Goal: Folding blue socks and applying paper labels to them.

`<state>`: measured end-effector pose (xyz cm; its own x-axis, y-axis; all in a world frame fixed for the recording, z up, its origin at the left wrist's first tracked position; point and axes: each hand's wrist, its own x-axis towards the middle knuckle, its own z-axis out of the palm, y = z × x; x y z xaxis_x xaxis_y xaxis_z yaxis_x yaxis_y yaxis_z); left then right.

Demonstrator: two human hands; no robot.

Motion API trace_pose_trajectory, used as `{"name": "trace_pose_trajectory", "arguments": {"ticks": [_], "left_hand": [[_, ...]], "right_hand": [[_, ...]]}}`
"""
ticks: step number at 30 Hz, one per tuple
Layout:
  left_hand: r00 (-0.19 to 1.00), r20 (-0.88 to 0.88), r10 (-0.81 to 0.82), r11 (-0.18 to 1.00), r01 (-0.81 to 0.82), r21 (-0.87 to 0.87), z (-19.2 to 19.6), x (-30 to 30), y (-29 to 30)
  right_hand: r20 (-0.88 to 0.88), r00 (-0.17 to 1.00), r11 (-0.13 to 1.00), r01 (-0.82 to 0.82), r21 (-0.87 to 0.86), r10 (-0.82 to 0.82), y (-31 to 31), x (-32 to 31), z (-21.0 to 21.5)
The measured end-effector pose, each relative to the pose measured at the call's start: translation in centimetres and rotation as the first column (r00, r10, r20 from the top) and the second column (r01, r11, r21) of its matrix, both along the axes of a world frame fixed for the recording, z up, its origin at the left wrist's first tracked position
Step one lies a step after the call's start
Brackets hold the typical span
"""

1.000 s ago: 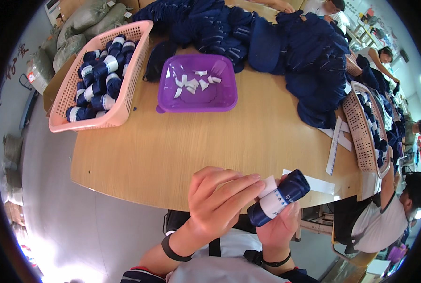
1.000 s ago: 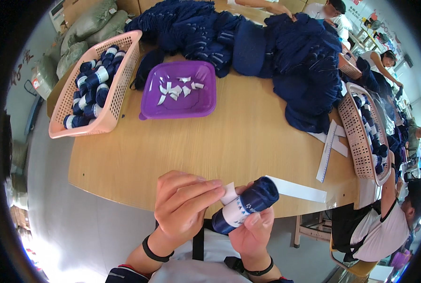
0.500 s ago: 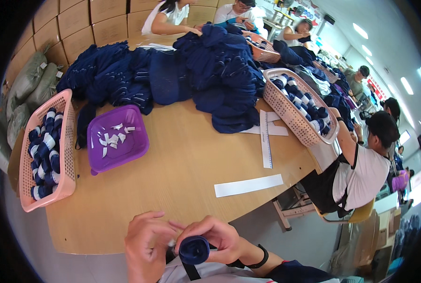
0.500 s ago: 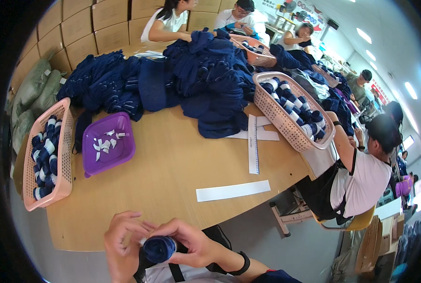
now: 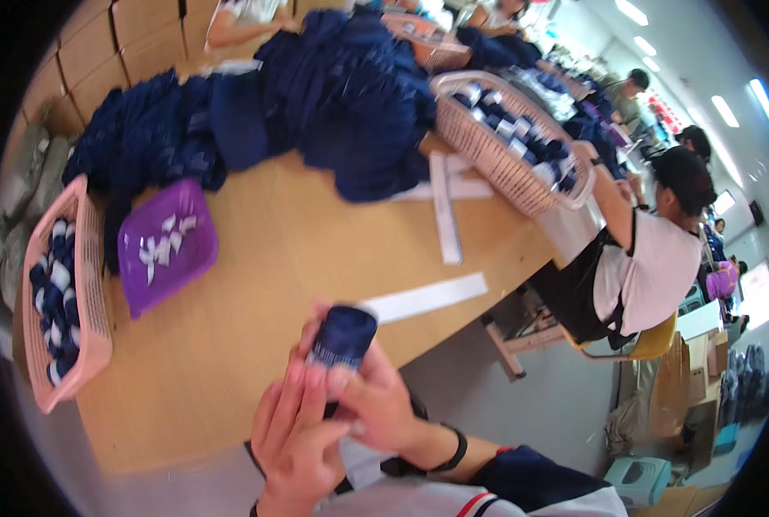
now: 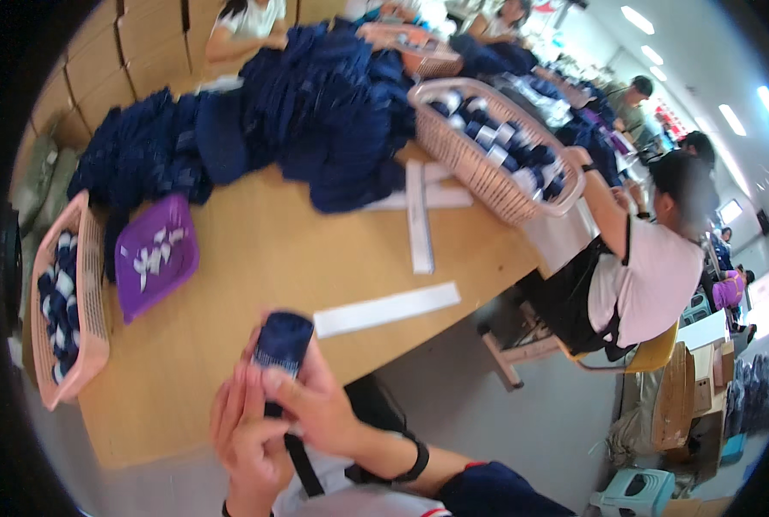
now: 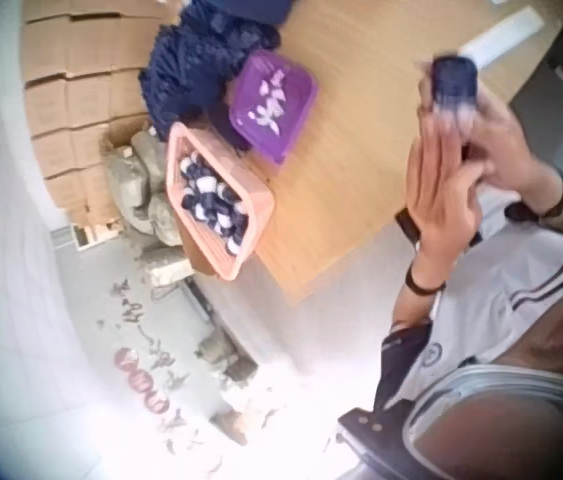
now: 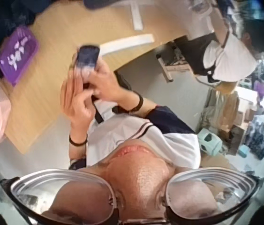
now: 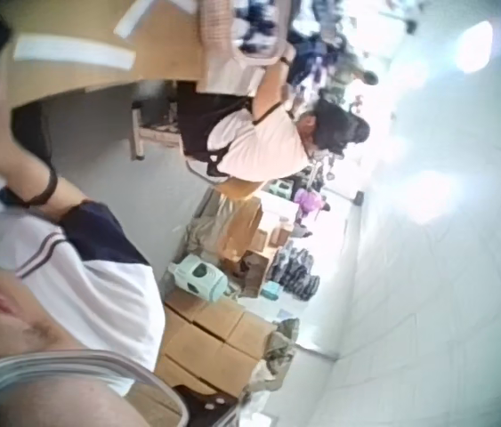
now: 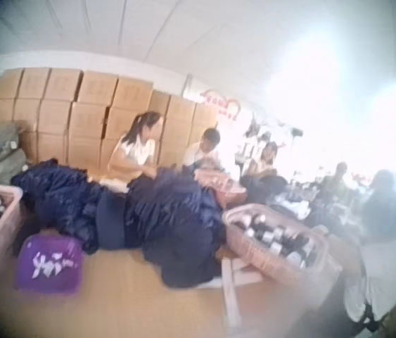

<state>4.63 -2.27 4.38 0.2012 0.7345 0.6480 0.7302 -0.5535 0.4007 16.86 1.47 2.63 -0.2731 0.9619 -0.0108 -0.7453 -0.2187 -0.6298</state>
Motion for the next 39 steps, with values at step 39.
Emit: {"name": "trace_pose_trajectory", "arguments": {"ticks": [39], "left_hand": [[0.835, -0.180, -0.520, 0.811, 0.549, 0.200, 3.5, -5.9, 4.6]], "right_hand": [[-0.376, 0.719, 0.756, -0.651, -0.067, 0.585, -1.0, 0.0, -1.9]]}}
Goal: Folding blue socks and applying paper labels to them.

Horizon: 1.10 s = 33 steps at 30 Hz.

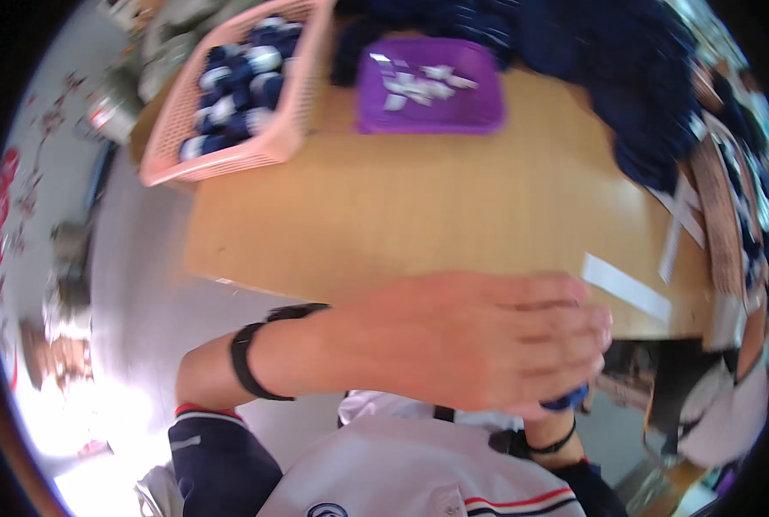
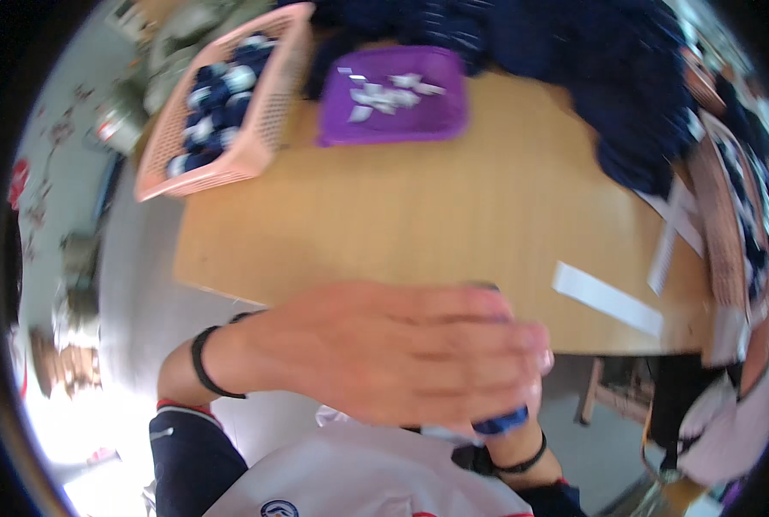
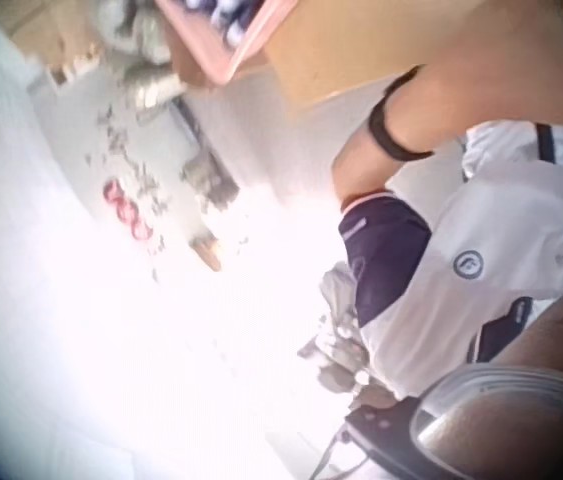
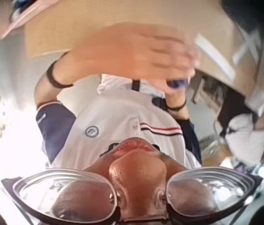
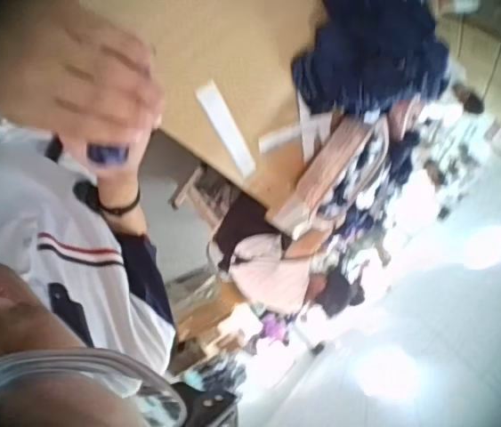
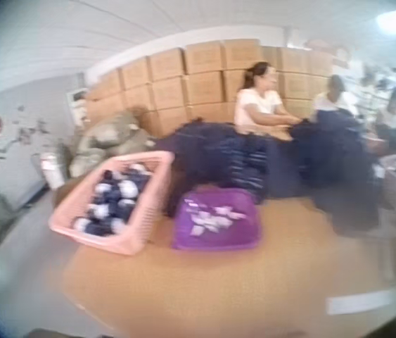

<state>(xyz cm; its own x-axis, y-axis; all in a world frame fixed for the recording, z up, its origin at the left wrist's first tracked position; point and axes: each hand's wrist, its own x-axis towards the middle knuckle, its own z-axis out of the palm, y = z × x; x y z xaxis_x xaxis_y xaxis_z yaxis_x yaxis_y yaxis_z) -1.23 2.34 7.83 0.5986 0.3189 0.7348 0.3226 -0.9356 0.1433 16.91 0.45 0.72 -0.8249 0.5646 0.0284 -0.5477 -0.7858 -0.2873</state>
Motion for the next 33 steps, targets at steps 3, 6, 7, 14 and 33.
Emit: {"name": "trace_pose_trajectory", "arguments": {"ticks": [3, 6, 7, 14, 33], "left_hand": [[0.977, -0.194, 0.089, 0.996, -0.088, 0.014, 0.9, -1.8, -2.2], [0.976, -0.081, 0.203, 0.975, -0.194, 0.107, 1.0, -3.4, -3.3], [0.974, -0.089, 0.209, 0.973, -0.198, 0.116, 1.6, -4.5, -3.1], [0.291, 0.122, 0.949, 0.286, -0.957, 0.056, 7.5, -23.7, 2.1], [0.505, -0.280, 0.816, 0.428, -0.855, -0.293, -2.4, -12.1, -8.5]], "right_hand": [[0.157, 0.983, 0.996, -0.094, 0.007, 0.092, -2.4, 0.5, -1.9], [0.342, 0.934, 0.992, -0.122, 0.028, 0.105, -4.0, 0.5, -3.3], [0.408, 0.909, 0.993, -0.111, 0.038, 0.086, -4.0, 0.6, -3.6], [0.306, 0.950, 0.849, -0.119, 0.515, -0.053, 0.0, -2.0, 0.5], [0.009, 0.113, -0.054, -0.543, 0.838, -0.994, 17.9, 1.5, 18.8]]}}
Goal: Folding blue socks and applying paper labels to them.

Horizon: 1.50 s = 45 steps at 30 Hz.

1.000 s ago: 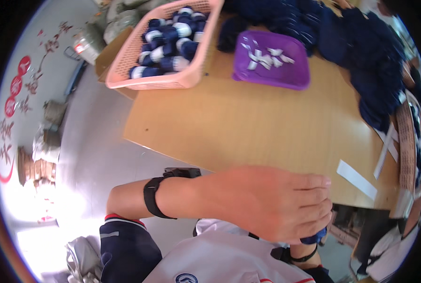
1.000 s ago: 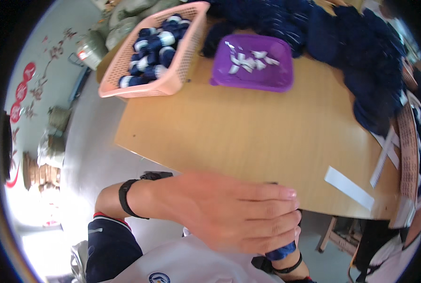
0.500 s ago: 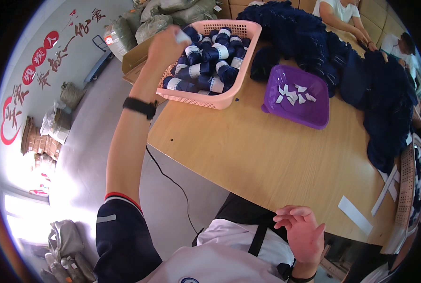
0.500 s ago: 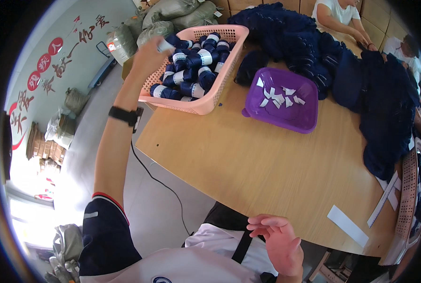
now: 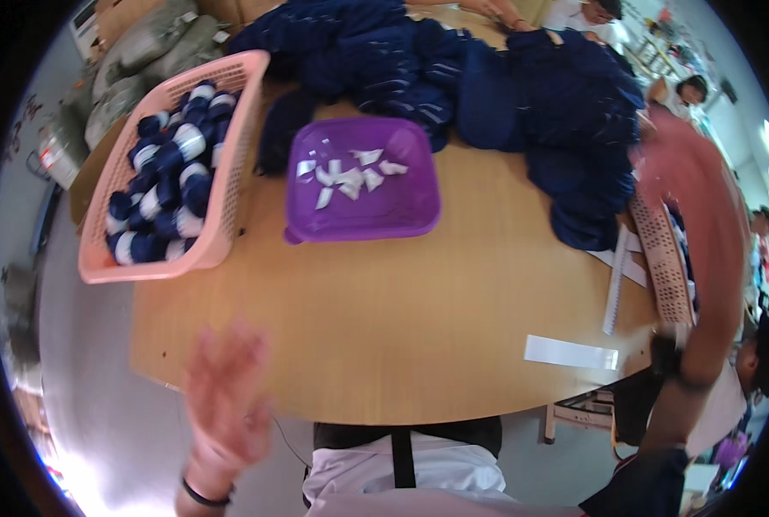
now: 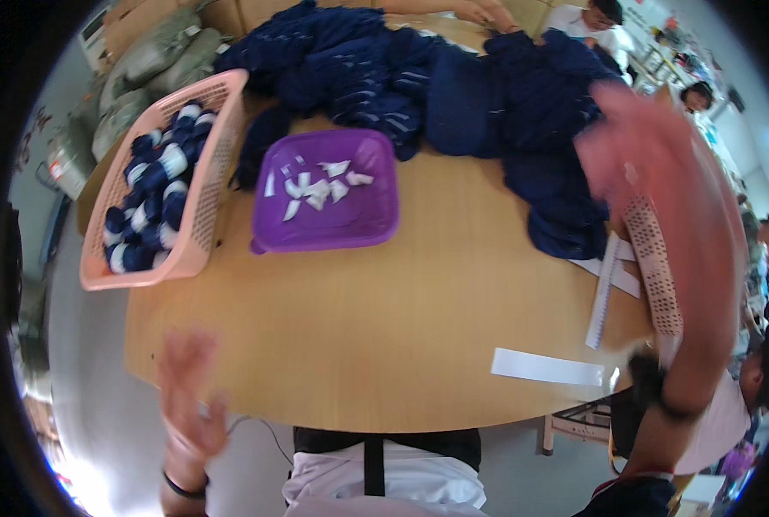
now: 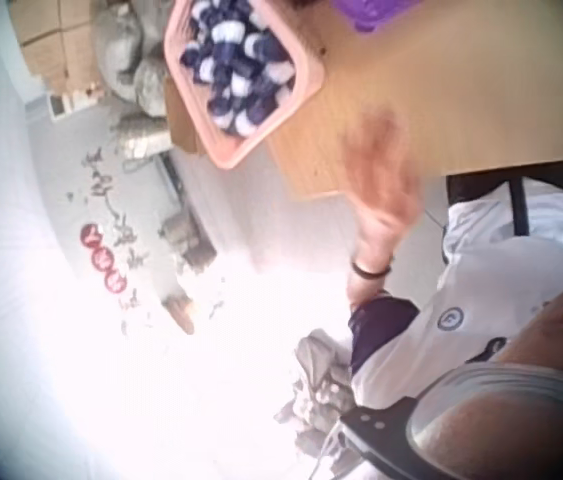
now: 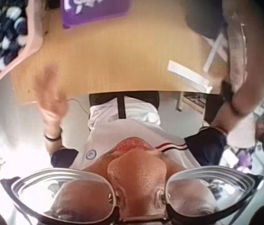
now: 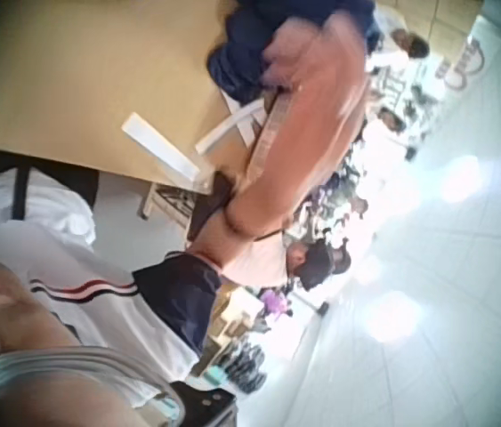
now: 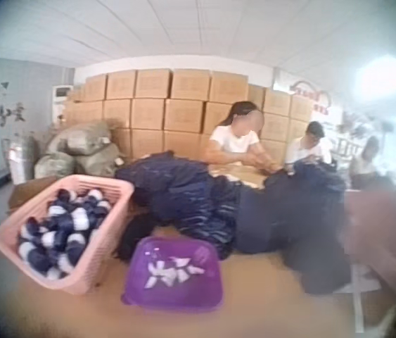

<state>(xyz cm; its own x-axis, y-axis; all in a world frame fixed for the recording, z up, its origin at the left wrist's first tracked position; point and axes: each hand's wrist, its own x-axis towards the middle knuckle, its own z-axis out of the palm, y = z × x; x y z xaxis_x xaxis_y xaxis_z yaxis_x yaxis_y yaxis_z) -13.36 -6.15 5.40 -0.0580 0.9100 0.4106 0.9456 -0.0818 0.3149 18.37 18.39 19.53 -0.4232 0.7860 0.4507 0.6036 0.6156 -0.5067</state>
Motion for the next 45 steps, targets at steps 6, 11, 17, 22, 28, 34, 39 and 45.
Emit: {"name": "trace_pose_trajectory", "arguments": {"ticks": [6, 11, 17, 22, 28, 34, 39, 45], "left_hand": [[0.978, 0.206, -0.007, 1.000, 0.001, 0.030, -5.9, 5.0, 3.2], [0.984, 0.157, 0.079, 0.987, -0.099, 0.126, -5.8, 5.5, 3.8], [0.986, 0.130, 0.102, 0.985, -0.118, 0.126, -6.4, 5.0, 3.2], [0.982, 0.177, 0.067, 0.980, -0.099, 0.174, -6.0, 5.2, 3.1], [0.975, 0.219, 0.041, 0.982, -0.080, 0.174, -5.7, 5.0, 3.6], [0.971, 0.237, -0.009, 0.985, -0.033, 0.171, -6.2, 5.3, 3.9], [0.913, 0.396, -0.096, 0.977, 0.010, 0.213, -5.8, 6.7, 3.9], [0.887, 0.265, -0.379, 0.924, 0.376, 0.065, -5.0, 10.4, 5.7]], "right_hand": [[0.119, 0.993, 0.999, -0.021, -0.047, 0.026, 25.9, -2.7, -1.9], [0.383, 0.904, 0.905, -0.312, 0.288, 0.190, 35.4, -8.2, -7.3], [0.454, 0.890, 0.976, -0.136, 0.169, 0.045, 34.2, -10.5, -10.1], [0.430, 0.896, 0.065, -0.426, 0.903, -0.111, 34.1, -6.4, -6.6], [0.055, 0.968, 0.967, -0.247, 0.065, 0.244, 23.0, -3.5, -0.5], [-0.030, 0.993, 0.988, -0.112, 0.104, 0.115, 10.5, 1.7, 5.4], [0.112, 0.987, 0.991, -0.105, -0.081, 0.114, 6.8, -1.0, 1.7], [0.107, 0.971, 0.966, -0.195, -0.169, 0.215, 17.3, -6.1, -8.3]]}}
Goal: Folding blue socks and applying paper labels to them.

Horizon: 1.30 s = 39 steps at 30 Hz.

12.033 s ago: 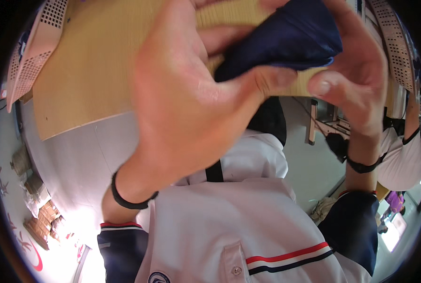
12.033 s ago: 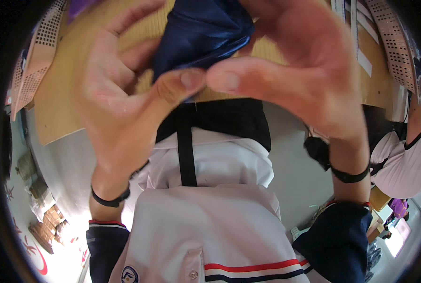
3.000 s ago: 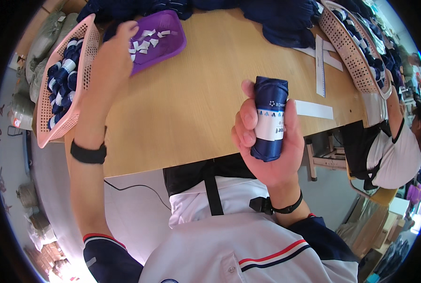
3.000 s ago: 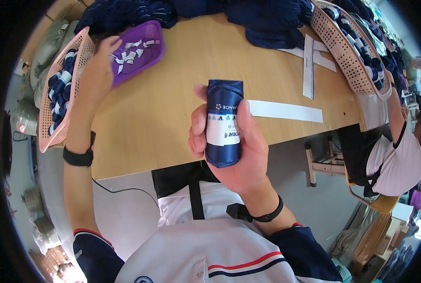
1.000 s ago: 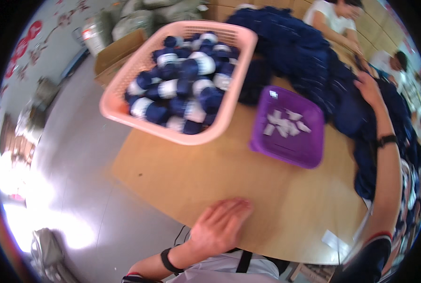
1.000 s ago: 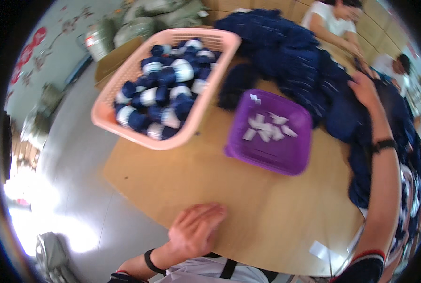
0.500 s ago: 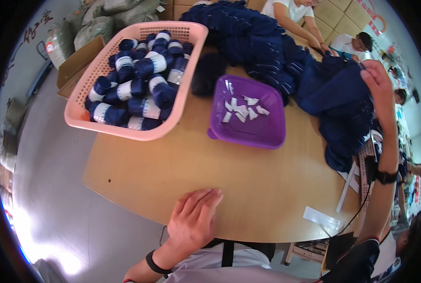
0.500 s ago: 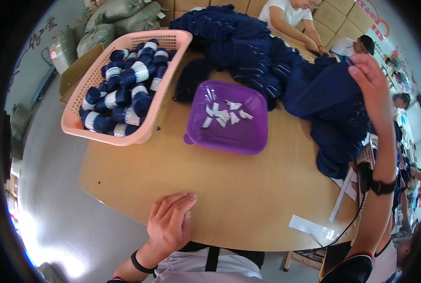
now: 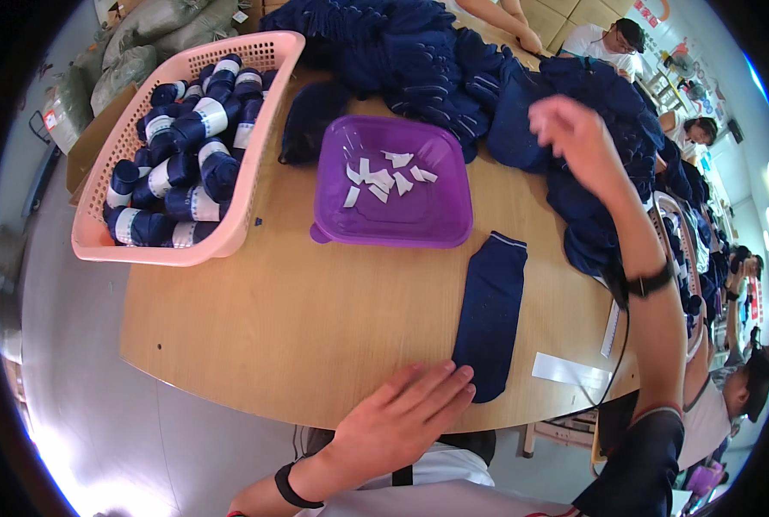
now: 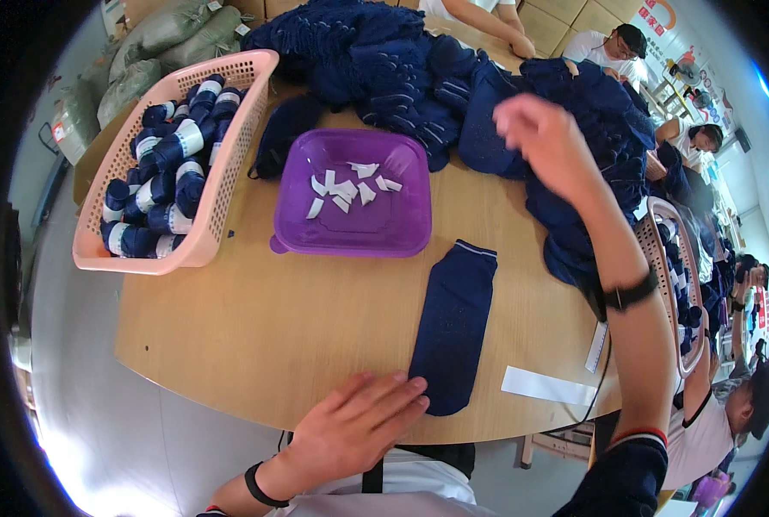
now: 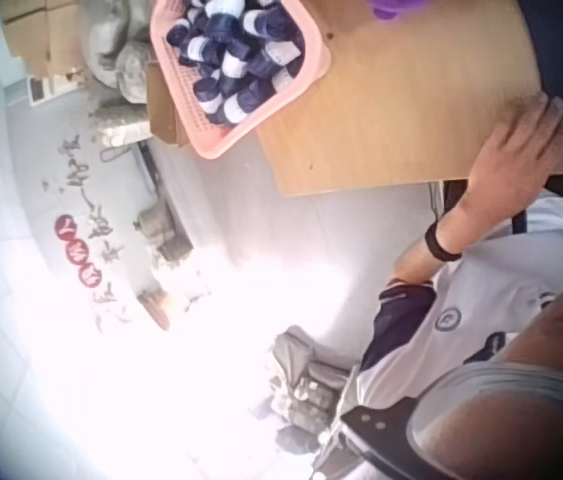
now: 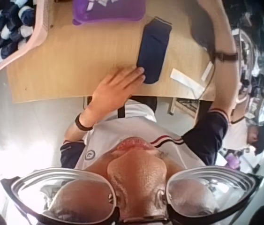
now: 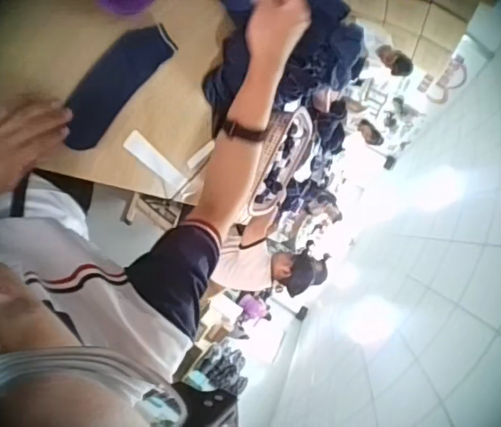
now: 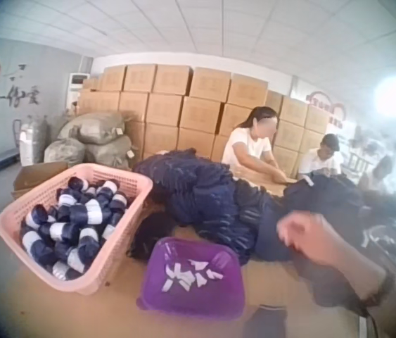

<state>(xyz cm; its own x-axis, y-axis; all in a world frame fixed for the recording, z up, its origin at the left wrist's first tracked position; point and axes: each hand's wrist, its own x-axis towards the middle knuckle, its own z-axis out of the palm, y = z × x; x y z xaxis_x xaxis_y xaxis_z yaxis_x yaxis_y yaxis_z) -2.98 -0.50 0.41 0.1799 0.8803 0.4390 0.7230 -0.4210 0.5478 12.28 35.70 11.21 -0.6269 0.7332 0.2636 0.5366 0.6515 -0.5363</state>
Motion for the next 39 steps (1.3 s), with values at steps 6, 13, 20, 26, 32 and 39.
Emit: {"name": "trace_pose_trajectory", "arguments": {"ticks": [6, 13, 20, 26, 32, 39], "left_hand": [[0.929, -0.352, -0.118, 0.986, 0.151, 0.068, -1.1, 0.1, -0.1], [0.938, -0.325, -0.122, 0.983, 0.159, 0.089, -1.3, 0.2, -0.3], [0.937, -0.321, -0.135, 0.981, 0.173, 0.090, -1.2, -0.3, -0.1], [0.940, -0.313, -0.136, 0.981, 0.171, 0.090, -0.8, 0.1, -0.1], [0.969, 0.215, -0.118, 0.993, 0.113, 0.038, 1.6, -0.6, -0.3], [0.741, 0.653, 0.158, 0.937, -0.321, 0.137, 7.5, 1.9, 3.6]], "right_hand": [[0.015, 0.982, 0.859, 0.158, 0.487, -0.189, 15.5, -2.0, -2.6], [0.244, 0.912, 0.907, 0.232, 0.351, -0.328, 17.0, -1.8, -2.4], [0.012, 0.975, 0.943, 0.217, -0.252, -0.221, 11.3, -1.5, 2.0], [-0.163, 0.971, 0.931, 0.109, -0.348, -0.175, 3.1, 1.6, 8.2], [-0.282, 0.946, 0.971, -0.203, -0.127, 0.161, -7.8, 2.0, 11.3], [-0.406, 0.895, 0.978, -0.209, -0.017, 0.184, -13.9, 5.2, 11.9]]}}
